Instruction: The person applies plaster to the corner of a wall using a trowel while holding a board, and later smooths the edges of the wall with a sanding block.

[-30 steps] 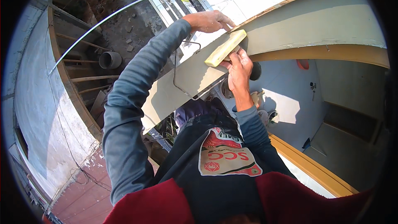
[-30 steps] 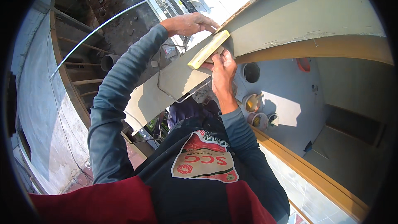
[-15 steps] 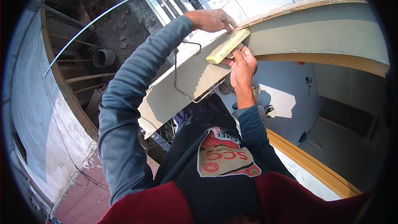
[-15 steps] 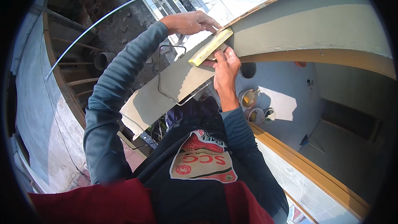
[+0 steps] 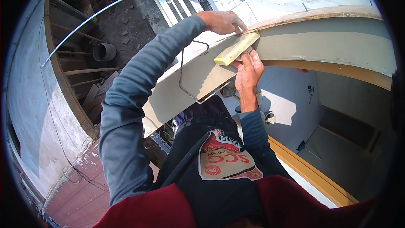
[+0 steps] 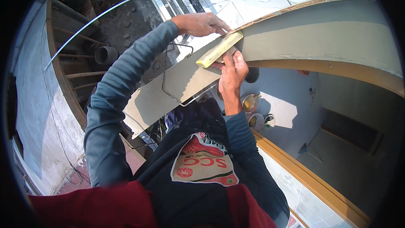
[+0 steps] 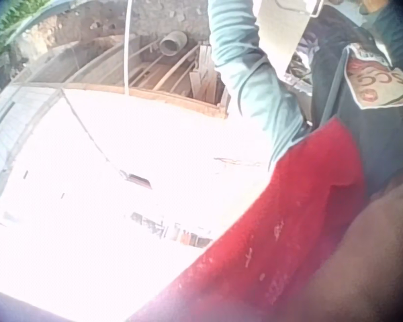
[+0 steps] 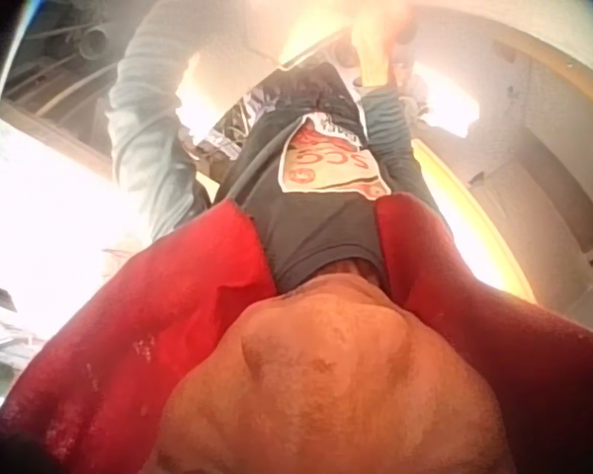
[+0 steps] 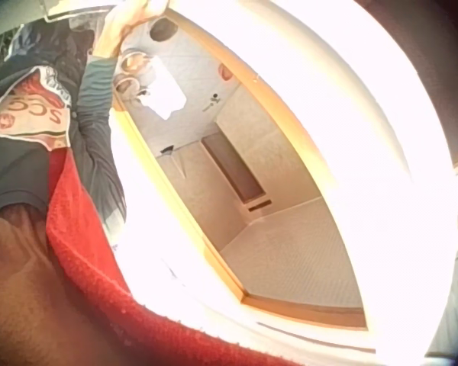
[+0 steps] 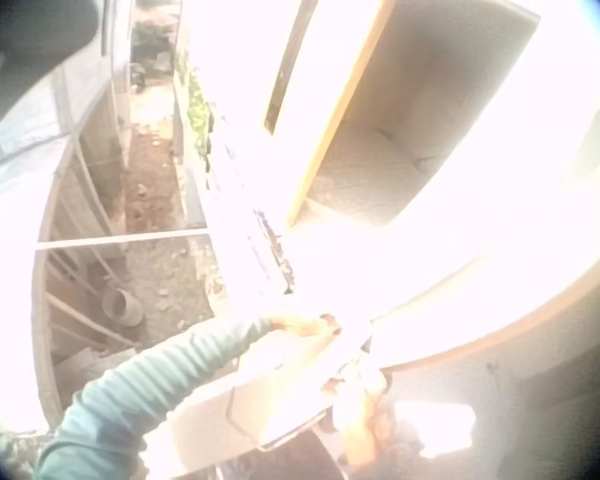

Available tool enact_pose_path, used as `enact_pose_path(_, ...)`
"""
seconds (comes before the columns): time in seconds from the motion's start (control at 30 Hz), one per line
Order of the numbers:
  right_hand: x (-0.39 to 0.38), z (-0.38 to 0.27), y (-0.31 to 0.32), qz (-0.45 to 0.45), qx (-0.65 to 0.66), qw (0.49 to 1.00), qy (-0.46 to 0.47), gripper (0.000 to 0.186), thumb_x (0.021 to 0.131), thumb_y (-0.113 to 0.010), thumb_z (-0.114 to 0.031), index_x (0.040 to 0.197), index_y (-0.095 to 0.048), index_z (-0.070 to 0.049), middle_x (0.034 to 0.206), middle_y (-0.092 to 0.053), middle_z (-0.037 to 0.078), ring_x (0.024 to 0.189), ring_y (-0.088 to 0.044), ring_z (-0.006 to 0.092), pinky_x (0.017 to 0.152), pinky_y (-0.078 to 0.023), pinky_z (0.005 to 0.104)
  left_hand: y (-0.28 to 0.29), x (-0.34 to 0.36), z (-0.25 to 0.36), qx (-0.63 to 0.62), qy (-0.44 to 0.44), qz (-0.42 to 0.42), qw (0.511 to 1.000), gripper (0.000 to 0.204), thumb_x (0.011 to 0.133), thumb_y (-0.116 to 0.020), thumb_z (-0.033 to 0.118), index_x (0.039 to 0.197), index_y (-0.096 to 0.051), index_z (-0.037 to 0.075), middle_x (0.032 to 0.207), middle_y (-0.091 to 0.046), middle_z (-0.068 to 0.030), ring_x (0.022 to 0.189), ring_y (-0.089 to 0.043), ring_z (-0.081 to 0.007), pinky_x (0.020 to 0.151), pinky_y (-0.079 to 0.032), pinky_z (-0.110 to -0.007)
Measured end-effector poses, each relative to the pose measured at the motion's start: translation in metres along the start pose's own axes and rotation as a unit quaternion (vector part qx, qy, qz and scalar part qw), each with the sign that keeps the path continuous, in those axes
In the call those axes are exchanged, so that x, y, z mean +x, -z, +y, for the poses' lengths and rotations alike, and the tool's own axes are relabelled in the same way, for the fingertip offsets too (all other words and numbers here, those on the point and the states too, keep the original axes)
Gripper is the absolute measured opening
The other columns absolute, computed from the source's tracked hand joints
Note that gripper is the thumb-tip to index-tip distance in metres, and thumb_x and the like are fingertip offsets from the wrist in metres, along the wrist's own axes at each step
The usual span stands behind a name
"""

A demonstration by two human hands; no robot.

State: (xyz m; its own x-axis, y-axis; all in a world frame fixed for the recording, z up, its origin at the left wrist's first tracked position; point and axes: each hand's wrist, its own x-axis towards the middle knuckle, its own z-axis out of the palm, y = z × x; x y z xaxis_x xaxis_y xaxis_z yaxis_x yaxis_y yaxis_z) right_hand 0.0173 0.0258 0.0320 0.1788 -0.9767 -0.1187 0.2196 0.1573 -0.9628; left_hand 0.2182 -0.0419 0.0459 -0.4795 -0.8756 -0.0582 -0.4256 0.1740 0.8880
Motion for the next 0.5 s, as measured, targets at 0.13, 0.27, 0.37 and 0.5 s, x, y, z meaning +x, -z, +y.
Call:
enact_pose_path(0.13,-0.002,-0.001,-0.002,0.003,0.007,1.0,0.005,0.035,0.098,-0.058,-0.007,0.128,-0.053,0.009,0.112,-0.066,0.014,0.089,-0.07,0.0211,0.067,-0.063,0.0361,0.0,-0.002,0.003,-0.007,0.006,-0.007,1.0,0.058,0.083,-0.04,-0.005,0.138,-0.057,0.004,0.128,-0.067,-0.0155,0.124,-0.059,-0.0252,0.111,-0.04,-0.036)
enact_pose_path(0.27,-0.009,-0.018,-0.004,-0.007,-0.004,1.0,0.022,0.037,0.097,-0.058,-0.004,0.13,-0.051,0.01,0.12,-0.064,0.016,0.101,-0.067,0.0226,0.081,-0.06,0.0391,-0.002,-0.001,0.002,-0.012,0.008,-0.005,1.0,0.058,0.083,-0.04,-0.005,0.138,-0.057,0.003,0.128,-0.067,-0.0152,0.124,-0.059,-0.0258,0.112,-0.039,-0.036)
enact_pose_path(0.37,-0.022,-0.053,-0.011,0.011,0.025,0.993,0.117,0.04,0.098,-0.057,-0.005,0.133,-0.046,0.01,0.123,-0.06,0.017,0.106,-0.065,0.0225,0.087,-0.057,0.0368,-0.003,0.002,-0.008,-0.002,-0.023,-0.005,1.0,0.057,0.083,-0.04,-0.005,0.137,-0.057,0.002,0.127,-0.067,-0.0162,0.124,-0.059,-0.0266,0.112,-0.04,-0.036)
enact_pose_path(0.5,-0.042,-0.081,0.006,-0.029,0.012,0.992,0.12,0.045,0.098,-0.058,-0.008,0.135,-0.042,0.013,0.125,-0.059,0.02,0.113,-0.062,0.0239,0.098,-0.051,0.0357,-0.002,0.002,-0.009,-0.005,-0.019,0.006,1.0,0.063,0.076,-0.039,0.0,0.135,-0.06,0.003,0.125,-0.068,-0.0161,0.118,-0.06,-0.0293,0.107,-0.042,-0.038)
